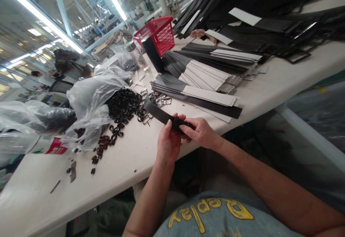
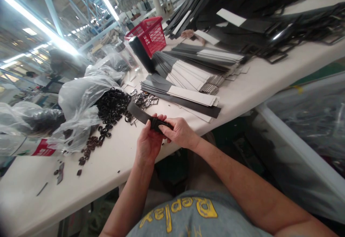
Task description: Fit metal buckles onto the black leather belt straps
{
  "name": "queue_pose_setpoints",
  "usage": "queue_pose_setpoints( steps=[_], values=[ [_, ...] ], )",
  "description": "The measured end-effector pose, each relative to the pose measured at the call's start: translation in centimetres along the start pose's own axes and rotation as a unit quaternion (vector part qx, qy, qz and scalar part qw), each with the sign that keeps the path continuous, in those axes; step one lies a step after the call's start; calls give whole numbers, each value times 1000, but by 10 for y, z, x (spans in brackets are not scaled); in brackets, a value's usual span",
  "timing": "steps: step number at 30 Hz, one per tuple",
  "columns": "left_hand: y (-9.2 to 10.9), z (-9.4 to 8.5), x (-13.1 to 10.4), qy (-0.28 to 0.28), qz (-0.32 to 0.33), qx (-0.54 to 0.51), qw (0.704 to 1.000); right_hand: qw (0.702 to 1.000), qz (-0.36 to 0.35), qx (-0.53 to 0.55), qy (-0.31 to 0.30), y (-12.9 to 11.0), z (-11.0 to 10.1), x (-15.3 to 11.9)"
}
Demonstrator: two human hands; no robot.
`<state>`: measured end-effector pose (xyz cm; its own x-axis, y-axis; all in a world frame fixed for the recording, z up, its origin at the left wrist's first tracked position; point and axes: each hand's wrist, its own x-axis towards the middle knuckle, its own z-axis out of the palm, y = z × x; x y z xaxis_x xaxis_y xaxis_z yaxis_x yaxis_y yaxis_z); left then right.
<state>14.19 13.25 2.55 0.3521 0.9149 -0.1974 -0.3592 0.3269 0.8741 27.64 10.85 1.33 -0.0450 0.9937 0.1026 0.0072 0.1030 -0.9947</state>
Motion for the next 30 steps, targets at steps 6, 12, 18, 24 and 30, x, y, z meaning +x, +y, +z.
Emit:
queue_pose_setpoints(
  steps=[6, 12, 18, 24, 30],
  values=[
    [-7, -3, -6, 12, 49, -22, 998, 999, -4, -50, 12, -1, 4, 1],
    [-16, -4, -5, 13, 42, 8, 999, 998, -13, 21, -60, 3, -5, 1],
    [-23, -8, -14, -5, 30, 26, 999, 982, 26, 131, -136, 9, -12, -5],
    [-37, -3, -9, 21, 46, 111, 993, 997, -19, 59, -53, 18, -11, -5],
    [-37, 0, -15, 91, 71, 124, 986, 989, -95, -109, -11, -12, -21, -14]
  ],
)
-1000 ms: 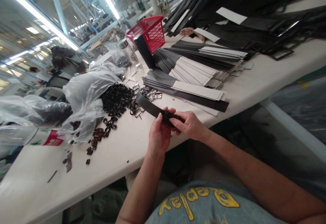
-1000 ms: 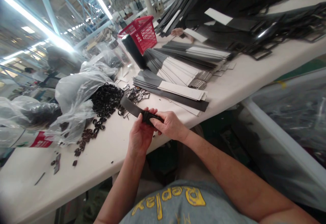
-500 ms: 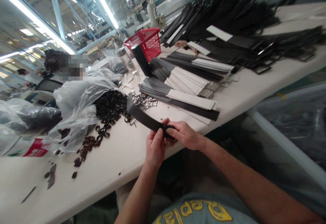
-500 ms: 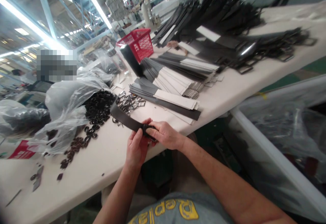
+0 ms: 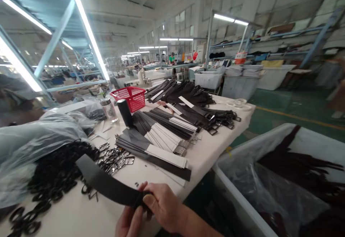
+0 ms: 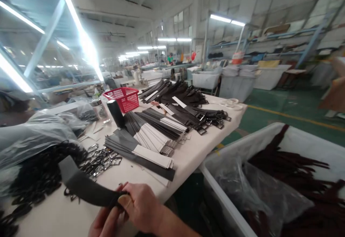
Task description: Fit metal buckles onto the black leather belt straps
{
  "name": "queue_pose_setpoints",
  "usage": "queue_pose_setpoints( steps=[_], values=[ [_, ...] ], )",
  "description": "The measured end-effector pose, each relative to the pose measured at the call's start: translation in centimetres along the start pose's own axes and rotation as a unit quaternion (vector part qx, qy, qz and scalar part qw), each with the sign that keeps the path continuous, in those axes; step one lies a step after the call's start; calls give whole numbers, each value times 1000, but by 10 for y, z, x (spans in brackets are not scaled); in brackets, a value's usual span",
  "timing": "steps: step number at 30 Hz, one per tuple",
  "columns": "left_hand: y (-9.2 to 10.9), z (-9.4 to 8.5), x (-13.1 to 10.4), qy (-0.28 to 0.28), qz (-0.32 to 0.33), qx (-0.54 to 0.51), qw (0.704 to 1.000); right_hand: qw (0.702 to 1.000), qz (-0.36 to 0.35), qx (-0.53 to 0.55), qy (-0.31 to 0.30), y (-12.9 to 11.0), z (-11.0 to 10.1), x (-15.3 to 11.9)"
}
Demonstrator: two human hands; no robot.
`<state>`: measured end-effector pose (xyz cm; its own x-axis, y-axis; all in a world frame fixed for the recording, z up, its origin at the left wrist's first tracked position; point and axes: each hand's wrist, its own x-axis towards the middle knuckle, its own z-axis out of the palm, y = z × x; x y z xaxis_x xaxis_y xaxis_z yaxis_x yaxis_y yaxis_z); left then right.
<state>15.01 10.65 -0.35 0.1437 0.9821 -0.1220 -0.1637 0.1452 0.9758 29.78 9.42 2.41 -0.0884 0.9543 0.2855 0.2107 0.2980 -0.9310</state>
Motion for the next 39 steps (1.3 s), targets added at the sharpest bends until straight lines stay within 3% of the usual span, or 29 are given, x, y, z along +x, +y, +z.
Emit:
queue_pose_setpoints(
  steps=[3, 7, 12, 14, 16, 19, 24, 26, 28, 32, 39],
  values=[
    [0, -6, 1, -6, 13, -3, 1000, 993, -16, -110, 23, -20, -40, 7],
    [0, -8, 5, -50, 37, -10, 998, 966, 19, -234, 105, -36, -124, 35],
    [-4, -8, 6, -63, 66, 14, 996, 893, 130, -382, 197, -30, -231, 69],
    [-7, -10, 8, -80, 69, 14, 994, 850, 154, -437, 251, -21, -260, 73],
    [-9, -13, 10, -89, 71, 21, 993, 813, 156, -484, 284, -11, -272, 72],
    [-7, -14, 11, -103, 64, 45, 992, 805, 129, -516, 263, 4, -251, 64],
    [1, -11, 10, -118, 63, 25, 991, 844, -1, -523, 120, 10, -150, 50],
    [2, -10, 10, -127, 64, 20, 990, 829, -47, -555, 57, 7, -113, 51],
    [2, -9, 10, -131, 66, 18, 989, 802, -27, -597, 25, 7, -88, 59],
    [5, -8, 8, -141, 74, 7, 987, 769, 60, -636, 30, 12, -70, 81],
    [12, -5, 5, -147, 64, -13, 987, 780, 79, -616, 71, 19, -72, 87]
  ],
)
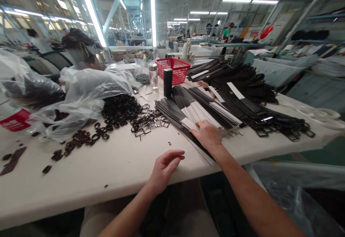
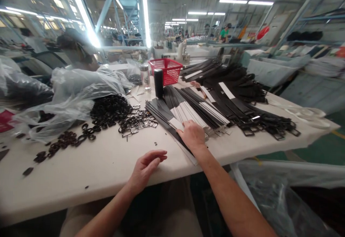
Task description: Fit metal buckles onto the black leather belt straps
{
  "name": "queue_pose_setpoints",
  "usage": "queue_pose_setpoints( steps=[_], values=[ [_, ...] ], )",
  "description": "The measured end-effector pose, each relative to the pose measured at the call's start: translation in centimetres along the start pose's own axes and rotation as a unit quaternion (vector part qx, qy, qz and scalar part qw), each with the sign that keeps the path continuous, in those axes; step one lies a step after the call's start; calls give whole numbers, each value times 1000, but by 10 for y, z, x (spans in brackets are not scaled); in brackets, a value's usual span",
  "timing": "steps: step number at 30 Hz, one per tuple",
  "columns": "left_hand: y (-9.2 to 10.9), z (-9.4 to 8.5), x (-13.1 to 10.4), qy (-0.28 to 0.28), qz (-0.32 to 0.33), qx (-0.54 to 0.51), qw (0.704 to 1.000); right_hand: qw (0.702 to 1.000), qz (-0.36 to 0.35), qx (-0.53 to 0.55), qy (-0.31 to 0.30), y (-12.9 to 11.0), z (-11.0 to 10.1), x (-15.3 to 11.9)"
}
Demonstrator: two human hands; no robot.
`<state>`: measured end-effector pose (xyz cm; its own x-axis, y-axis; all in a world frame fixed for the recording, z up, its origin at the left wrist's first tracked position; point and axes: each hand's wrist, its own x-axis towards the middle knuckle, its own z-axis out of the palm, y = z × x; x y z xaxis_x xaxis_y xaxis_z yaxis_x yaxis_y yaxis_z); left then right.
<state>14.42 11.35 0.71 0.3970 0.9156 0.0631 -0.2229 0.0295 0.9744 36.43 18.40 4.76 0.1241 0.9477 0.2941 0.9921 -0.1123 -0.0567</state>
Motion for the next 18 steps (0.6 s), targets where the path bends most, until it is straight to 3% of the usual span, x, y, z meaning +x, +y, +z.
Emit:
queue_pose_setpoints(
  steps=[5, 8, 12, 15, 18],
  values=[
    [0, 0, 2, 2, -19, -26, 999, 985, 59, 156, 43, 10, -8, -1],
    [3, 1, 12, -4, -60, -95, 994, 972, 37, 207, 108, 6, -21, -16],
    [13, 2, 41, 24, -101, -252, 962, 966, -36, 174, 187, -10, -33, -64],
    [24, -1, 63, 63, -97, -323, 939, 968, -71, 164, 175, -13, -33, -102],
    [33, -12, 70, 112, -86, -324, 935, 975, -76, 158, 139, -3, -29, -129]
  ],
)
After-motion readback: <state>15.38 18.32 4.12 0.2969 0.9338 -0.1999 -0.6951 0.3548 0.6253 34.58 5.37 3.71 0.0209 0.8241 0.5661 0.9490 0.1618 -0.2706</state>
